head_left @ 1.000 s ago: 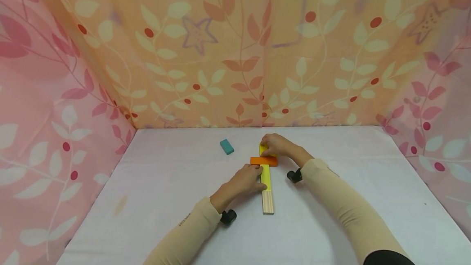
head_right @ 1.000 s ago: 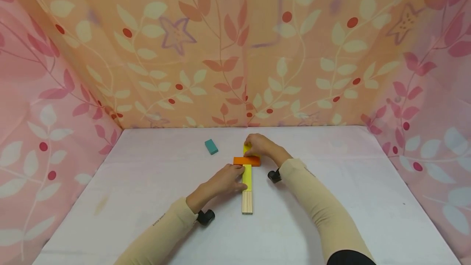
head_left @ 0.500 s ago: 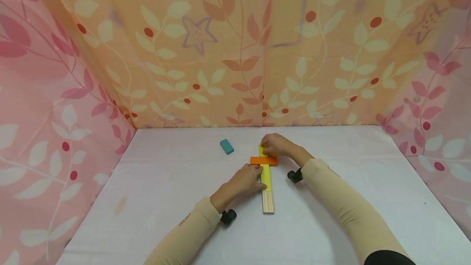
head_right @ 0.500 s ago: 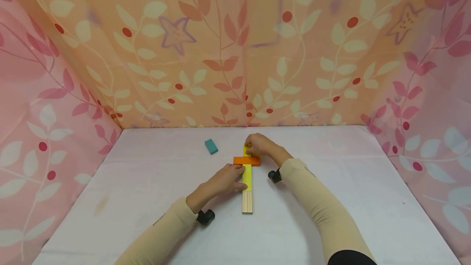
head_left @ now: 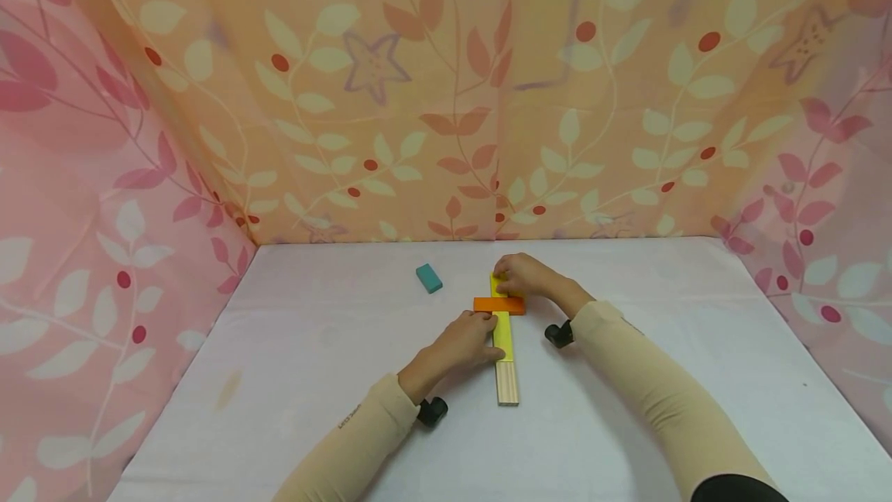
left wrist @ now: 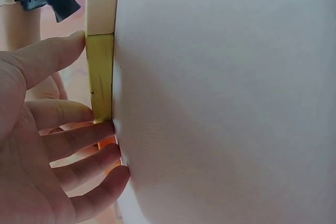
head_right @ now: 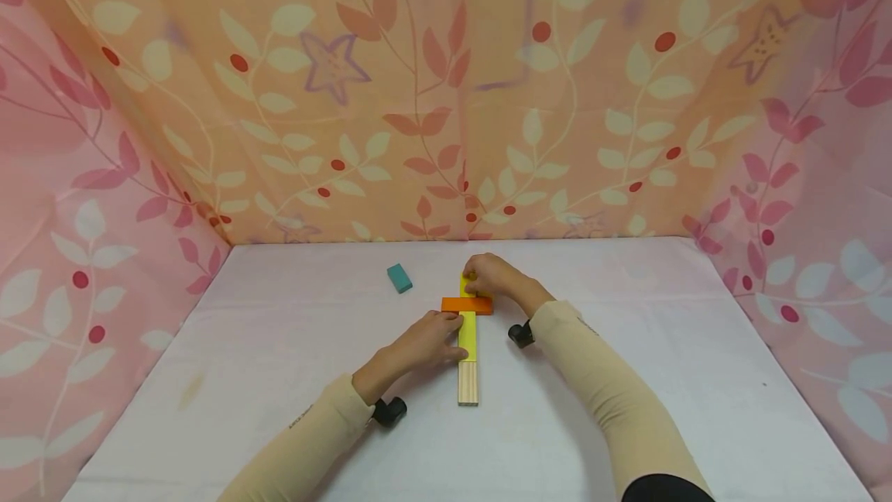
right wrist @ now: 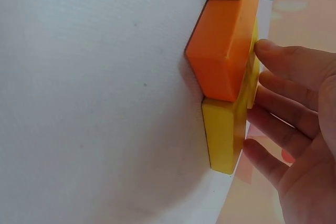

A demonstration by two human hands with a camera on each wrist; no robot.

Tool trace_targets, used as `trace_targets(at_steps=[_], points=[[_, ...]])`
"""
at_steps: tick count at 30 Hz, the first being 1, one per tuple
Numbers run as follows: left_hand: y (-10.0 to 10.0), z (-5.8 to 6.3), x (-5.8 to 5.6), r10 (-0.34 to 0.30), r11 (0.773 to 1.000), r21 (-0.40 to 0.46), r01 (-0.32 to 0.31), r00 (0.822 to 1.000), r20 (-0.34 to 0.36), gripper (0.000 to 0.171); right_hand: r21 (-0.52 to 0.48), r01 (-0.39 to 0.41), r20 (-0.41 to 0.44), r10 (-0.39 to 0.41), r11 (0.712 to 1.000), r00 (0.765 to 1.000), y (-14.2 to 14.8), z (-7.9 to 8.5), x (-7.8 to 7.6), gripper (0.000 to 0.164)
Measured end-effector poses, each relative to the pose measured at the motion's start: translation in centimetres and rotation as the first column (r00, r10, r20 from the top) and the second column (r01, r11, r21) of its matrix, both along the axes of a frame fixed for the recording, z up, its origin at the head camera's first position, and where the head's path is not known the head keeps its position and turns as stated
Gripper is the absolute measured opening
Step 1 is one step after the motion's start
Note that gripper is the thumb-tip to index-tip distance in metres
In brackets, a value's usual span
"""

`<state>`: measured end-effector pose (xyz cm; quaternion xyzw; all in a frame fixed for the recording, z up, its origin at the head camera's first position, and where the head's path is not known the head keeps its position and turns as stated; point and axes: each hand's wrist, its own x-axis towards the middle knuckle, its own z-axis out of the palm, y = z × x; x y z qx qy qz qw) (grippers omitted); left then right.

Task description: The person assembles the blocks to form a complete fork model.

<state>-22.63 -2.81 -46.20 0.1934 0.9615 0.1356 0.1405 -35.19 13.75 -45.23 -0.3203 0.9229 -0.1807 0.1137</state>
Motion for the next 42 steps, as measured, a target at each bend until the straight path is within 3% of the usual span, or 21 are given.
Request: trace_targets(at_steps=[9, 17, 21, 27, 32, 42], points=[[-0.1, 0.0, 0.0, 0.006, 1.000, -0.002, -0.006, 1.000, 0.009, 0.065, -0.026, 0.042, 0.012, -0.042, 0.999, 0.999, -0.1, 0.0, 0.2, 0.031], [-0.1, -0.1, 0.0, 0.012, 1.000, 0.000, -0.012, 1.000, 0.017, 0.066, -0.101, 0.135, 0.051, -0.130, 0.986, 0.990, 0.7, 0.9, 1.5, 0.037], [-0.1, -0.1, 0.0, 0.013, 1.000, -0.006, -0.013, 1.000, 0.017, 0.066, -0.144, 0.172, 0.047, -0.167, 0.975, 0.985, 1.6, 1.3, 2.5, 0.041], [0.0, 0.0, -0.1, 0.012, 1.000, 0.005, -0.012, 1.000, 0.017, 0.066, -0.204, 0.148, -0.019, -0.155, 0.968, 0.988, 2.9, 1.9, 4.4, 0.050], [0.0, 0.1, 0.0, 0.008, 1.000, 0.012, -0.008, 1.000, 0.016, 0.065, -0.237, 0.133, -0.011, -0.140, 0.962, 0.990, 3.4, 2.2, 6.7, 0.060], [-0.1, 0.0, -0.2, 0.015, 1.000, 0.025, -0.015, 0.999, 0.030, 0.065, -0.216, 0.094, -0.046, -0.106, 0.972, 0.993, 4.0, 1.7, 10.0, 0.080]])
